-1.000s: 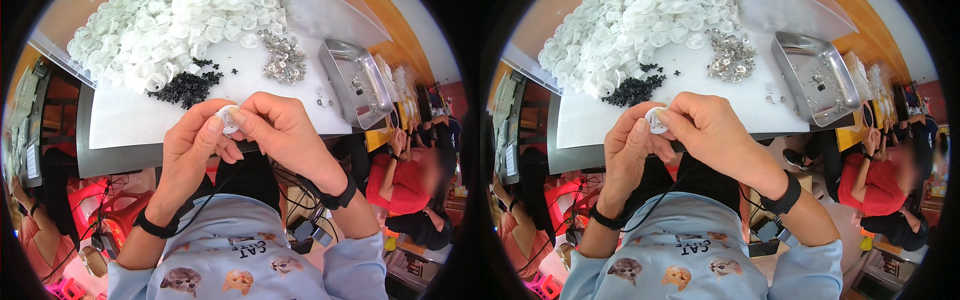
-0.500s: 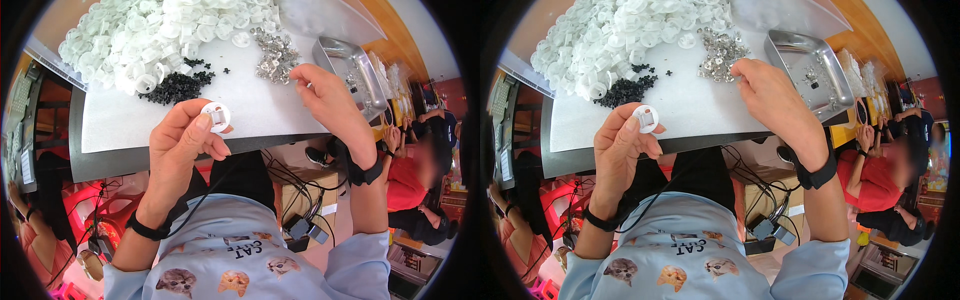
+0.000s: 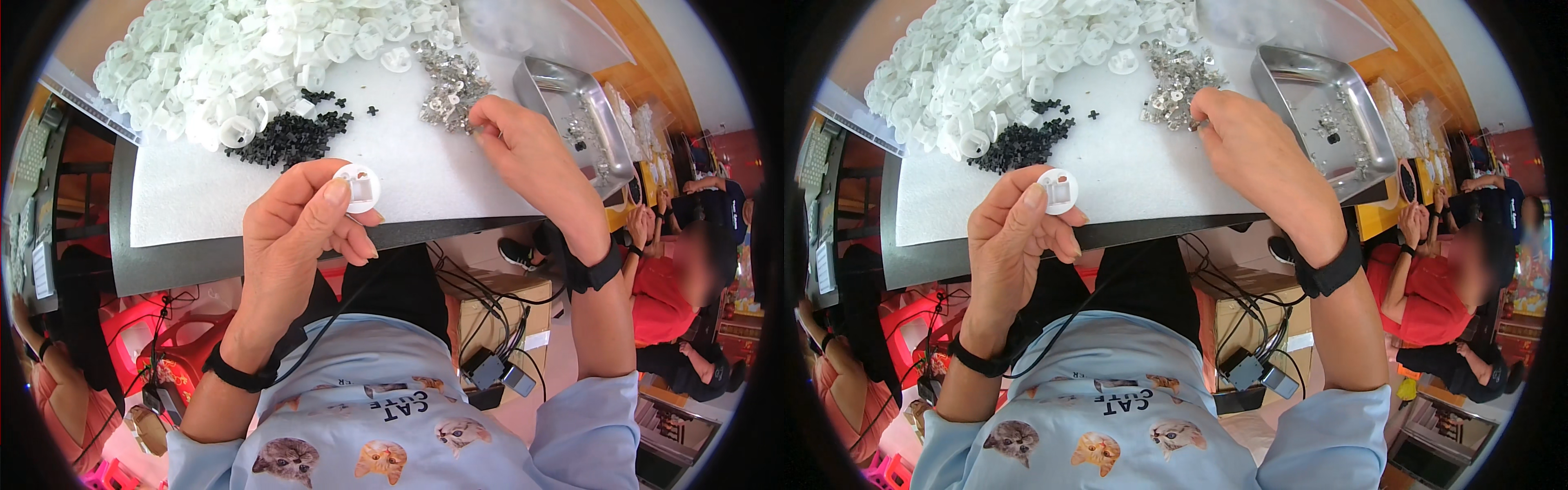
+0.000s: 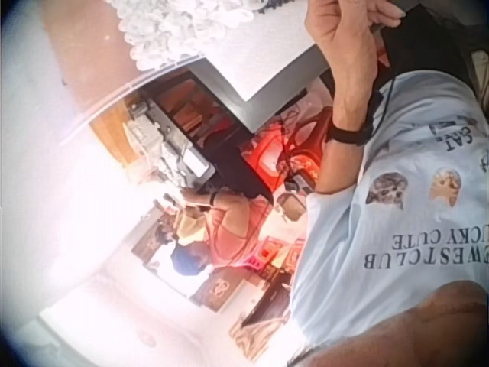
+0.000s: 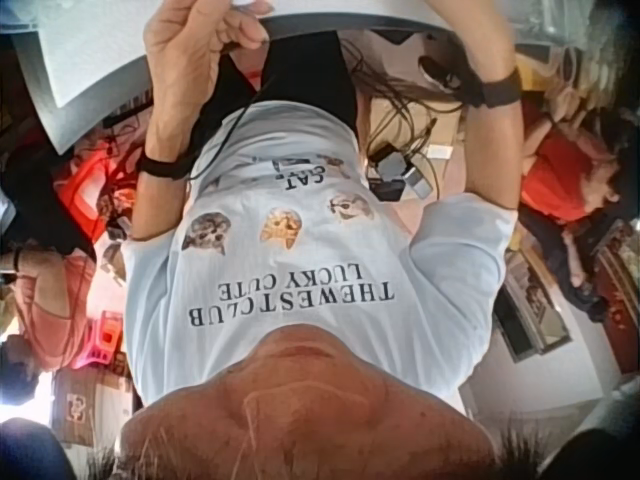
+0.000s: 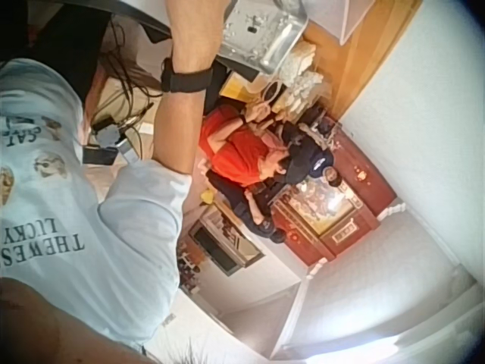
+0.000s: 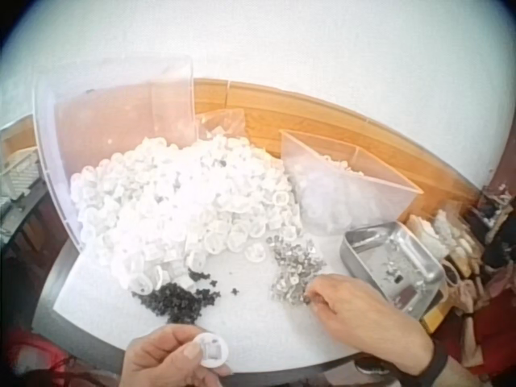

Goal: Assembling small electronic and plastic components into circular housings.

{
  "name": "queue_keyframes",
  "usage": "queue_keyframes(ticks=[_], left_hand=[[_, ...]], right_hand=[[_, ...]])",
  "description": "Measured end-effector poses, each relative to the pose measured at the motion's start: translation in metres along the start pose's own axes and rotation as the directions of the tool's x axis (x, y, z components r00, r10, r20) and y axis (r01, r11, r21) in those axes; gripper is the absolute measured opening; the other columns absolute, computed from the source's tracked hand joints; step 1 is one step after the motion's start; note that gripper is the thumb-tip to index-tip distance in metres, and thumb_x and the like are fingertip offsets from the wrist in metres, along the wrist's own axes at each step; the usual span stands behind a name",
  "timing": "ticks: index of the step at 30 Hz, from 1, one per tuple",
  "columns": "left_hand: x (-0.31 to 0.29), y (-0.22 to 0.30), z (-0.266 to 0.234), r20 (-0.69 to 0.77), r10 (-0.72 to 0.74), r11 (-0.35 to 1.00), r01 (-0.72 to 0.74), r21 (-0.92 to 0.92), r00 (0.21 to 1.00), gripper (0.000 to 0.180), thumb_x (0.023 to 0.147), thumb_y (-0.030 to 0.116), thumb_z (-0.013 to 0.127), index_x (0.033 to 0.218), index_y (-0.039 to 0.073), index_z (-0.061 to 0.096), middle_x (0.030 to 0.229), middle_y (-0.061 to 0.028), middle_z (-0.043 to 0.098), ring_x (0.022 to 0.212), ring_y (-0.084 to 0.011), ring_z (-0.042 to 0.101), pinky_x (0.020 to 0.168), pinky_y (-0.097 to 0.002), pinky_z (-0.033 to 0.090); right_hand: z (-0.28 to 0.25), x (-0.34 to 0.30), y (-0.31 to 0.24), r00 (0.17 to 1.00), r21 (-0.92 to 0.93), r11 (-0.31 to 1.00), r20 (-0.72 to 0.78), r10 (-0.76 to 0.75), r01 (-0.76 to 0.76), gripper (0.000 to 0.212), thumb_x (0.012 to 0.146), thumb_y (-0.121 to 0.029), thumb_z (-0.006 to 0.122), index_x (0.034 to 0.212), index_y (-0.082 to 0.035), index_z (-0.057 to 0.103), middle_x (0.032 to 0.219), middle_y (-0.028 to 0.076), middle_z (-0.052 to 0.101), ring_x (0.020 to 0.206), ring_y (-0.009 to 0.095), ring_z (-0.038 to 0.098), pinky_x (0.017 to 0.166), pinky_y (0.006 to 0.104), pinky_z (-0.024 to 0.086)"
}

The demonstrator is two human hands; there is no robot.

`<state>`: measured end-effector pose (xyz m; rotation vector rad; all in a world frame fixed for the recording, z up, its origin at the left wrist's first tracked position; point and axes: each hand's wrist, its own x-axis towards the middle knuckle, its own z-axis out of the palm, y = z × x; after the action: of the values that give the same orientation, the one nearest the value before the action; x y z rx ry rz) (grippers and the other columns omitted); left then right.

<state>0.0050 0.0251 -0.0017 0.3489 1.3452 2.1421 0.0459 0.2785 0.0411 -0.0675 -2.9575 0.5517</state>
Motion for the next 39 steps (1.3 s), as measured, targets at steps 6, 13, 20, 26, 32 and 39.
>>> queue_keyframes(ticks=[6, 13, 20, 26, 32, 39], left_hand=[[0.001, 0.001, 0.001, -0.011, -0.013, 0.999, 0.013, 0.05, 1.0, 0.031, 0.099, 0.021, 0.045, 0.115, -0.004, 0.053, 0.083, -0.017, 0.066, 0.058, -0.0144, 0.064, 0.053, -0.0241, 0.054], [0.0, 0.001, 0.004, -0.025, -0.007, 0.999, 0.008, 0.051, 1.0, 0.035, 0.101, 0.024, 0.041, 0.116, -0.005, 0.053, 0.09, -0.0209, 0.067, 0.067, -0.0168, 0.067, 0.058, -0.0245, 0.056], [0.0, 0.0, 0.005, -0.049, -0.005, 0.993, 0.011, 0.12, 0.999, 0.031, 0.099, 0.019, 0.045, 0.116, -0.006, 0.054, 0.095, -0.0205, 0.067, 0.073, -0.018, 0.069, 0.061, -0.0236, 0.056], [0.0, 0.001, 0.009, -0.092, -0.022, 0.991, 0.033, 0.128, 0.996, 0.026, 0.096, 0.012, 0.049, 0.113, -0.006, 0.059, 0.095, -0.018, 0.068, 0.077, -0.0179, 0.069, 0.064, -0.023, 0.056], [0.001, 0.001, 0.011, -0.116, -0.022, 0.986, 0.041, 0.16, 0.993, 0.022, 0.093, 0.008, 0.053, 0.108, -0.005, 0.062, 0.094, -0.0139, 0.068, 0.078, -0.0172, 0.068, 0.066, -0.0229, 0.056], [0.0, 0.001, 0.006, -0.045, 0.001, 0.998, 0.001, 0.058, 0.999, 0.022, 0.093, 0.01, 0.056, 0.109, -0.003, 0.064, 0.095, -0.009, 0.068, 0.083, -0.0138, 0.066, 0.071, -0.0234, 0.055]], right_hand=[[-0.001, 0.004, -0.003, 0.997, -0.095, 0.994, 0.056, 0.051, -0.045, 0.012, 0.085, -0.01, 0.05, 0.086, 0.002, 0.053, 0.083, 0.02, 0.06, 0.08, 0.04, 0.057, 0.069, 0.0471, 0.045], [-0.006, -0.003, -0.016, 0.997, -0.172, 0.984, 0.053, 0.053, -0.043, 0.012, 0.085, -0.01, 0.049, 0.083, 0.001, 0.052, 0.081, 0.021, 0.059, 0.079, 0.041, 0.057, 0.068, 0.0481, 0.045], [0.003, -0.004, -0.02, 0.992, -0.174, 0.984, 0.128, -0.02, 0.042, 0.01, 0.085, -0.008, 0.052, 0.082, 0.001, 0.049, 0.076, 0.018, 0.055, 0.073, 0.037, 0.055, 0.063, 0.0439, 0.042], [0.007, -0.012, -0.021, 0.997, -0.113, 0.991, 0.037, -0.07, 0.073, 0.008, 0.085, -0.007, 0.053, 0.083, 0.0, 0.05, 0.076, 0.015, 0.054, 0.069, 0.032, 0.053, 0.061, 0.0384, 0.042], [-0.002, -0.011, -0.063, 0.978, 0.344, 0.938, 0.177, -0.113, 0.046, 0.005, 0.087, -0.004, 0.056, 0.087, 0.0, 0.053, 0.066, 0.002, 0.049, 0.059, 0.007, 0.044, 0.051, 0.024, 0.036], [0.012, -0.007, -0.076, 0.96, 0.439, 0.896, 0.218, -0.176, 0.065, 0.004, 0.087, -0.003, 0.056, 0.086, 0.0, 0.053, 0.066, 0.001, 0.049, 0.061, 0.005, 0.045, 0.052, 0.0217, 0.037]])
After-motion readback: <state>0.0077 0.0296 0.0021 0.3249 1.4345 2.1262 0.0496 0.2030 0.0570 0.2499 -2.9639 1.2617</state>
